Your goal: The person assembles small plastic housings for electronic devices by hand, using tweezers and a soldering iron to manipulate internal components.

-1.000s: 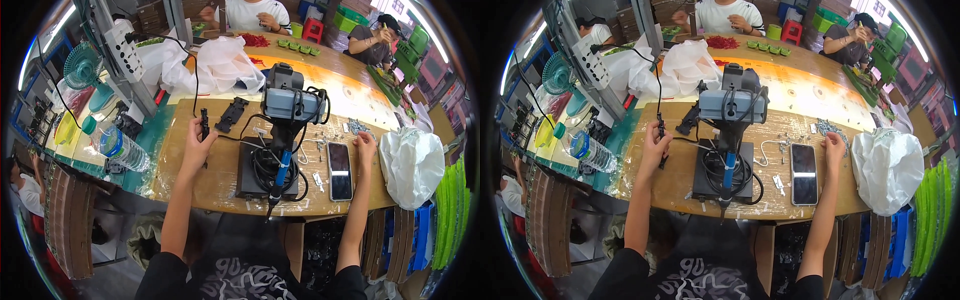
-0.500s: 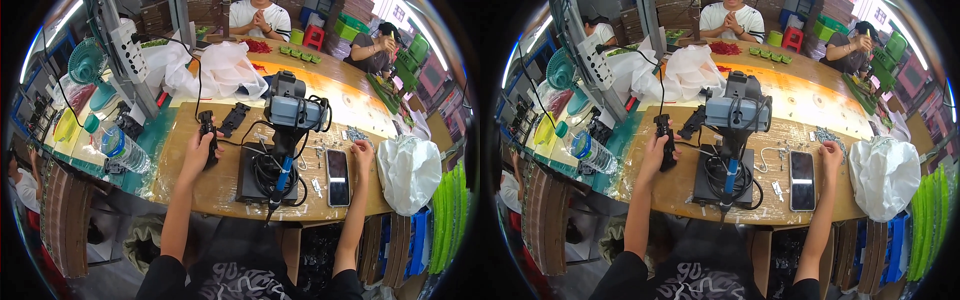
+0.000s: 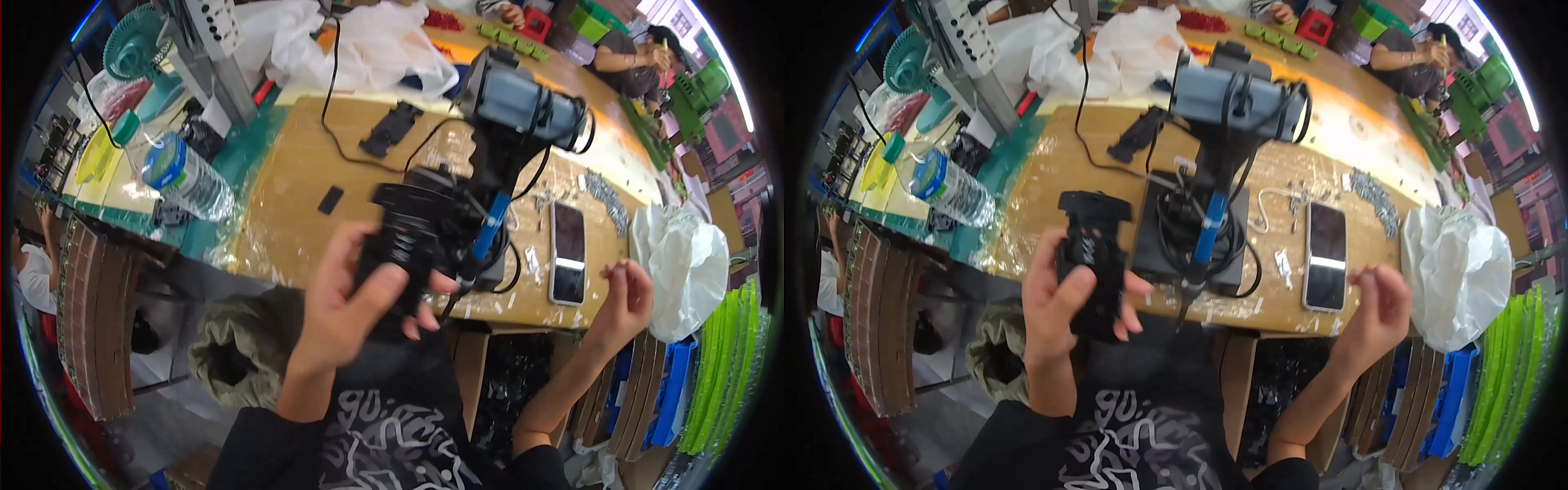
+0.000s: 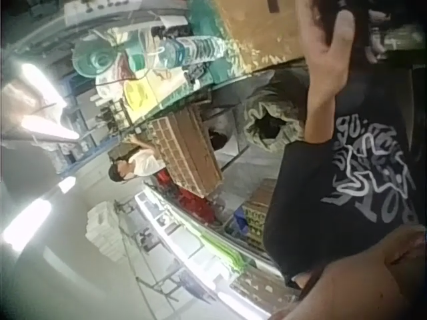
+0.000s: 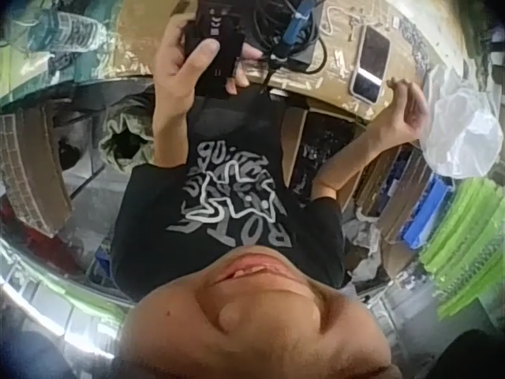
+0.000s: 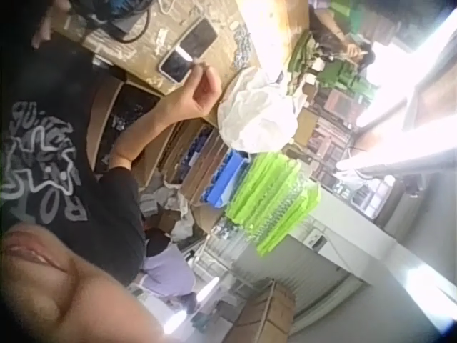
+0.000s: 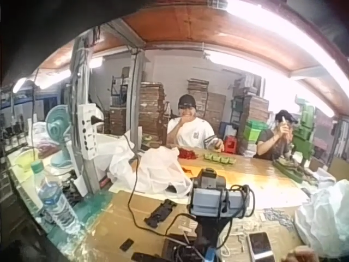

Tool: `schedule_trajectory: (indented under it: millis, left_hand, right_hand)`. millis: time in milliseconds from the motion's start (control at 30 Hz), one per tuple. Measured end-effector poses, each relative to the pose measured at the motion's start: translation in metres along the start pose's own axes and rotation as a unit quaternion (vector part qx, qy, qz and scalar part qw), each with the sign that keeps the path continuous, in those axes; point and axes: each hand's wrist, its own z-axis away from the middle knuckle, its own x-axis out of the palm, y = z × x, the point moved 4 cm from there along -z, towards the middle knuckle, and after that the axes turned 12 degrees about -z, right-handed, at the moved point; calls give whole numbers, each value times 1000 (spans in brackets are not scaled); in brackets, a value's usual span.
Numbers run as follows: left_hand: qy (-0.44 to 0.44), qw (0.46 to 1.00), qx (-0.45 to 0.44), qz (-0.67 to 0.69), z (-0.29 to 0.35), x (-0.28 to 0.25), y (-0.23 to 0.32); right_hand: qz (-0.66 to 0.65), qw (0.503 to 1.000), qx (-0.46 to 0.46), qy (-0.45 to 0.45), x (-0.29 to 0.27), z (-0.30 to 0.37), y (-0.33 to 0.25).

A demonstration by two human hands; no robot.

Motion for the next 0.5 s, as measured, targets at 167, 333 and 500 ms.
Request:
schedule_trajectory:
  millis: [167, 333, 500]
  left_hand:
    - [-50, 996, -46, -62, 13, 31, -9]
    - [-41, 994, -79, -58, 26, 41, -25]
    - [-30, 990, -100, -95, 31, 51, -32]
  right_hand:
    - [-208, 969, 16, -136, 59, 42, -39]
    - [-277, 940, 83, -180, 83, 56, -42]
    - [-270, 938, 142, -163, 77, 62, -28]
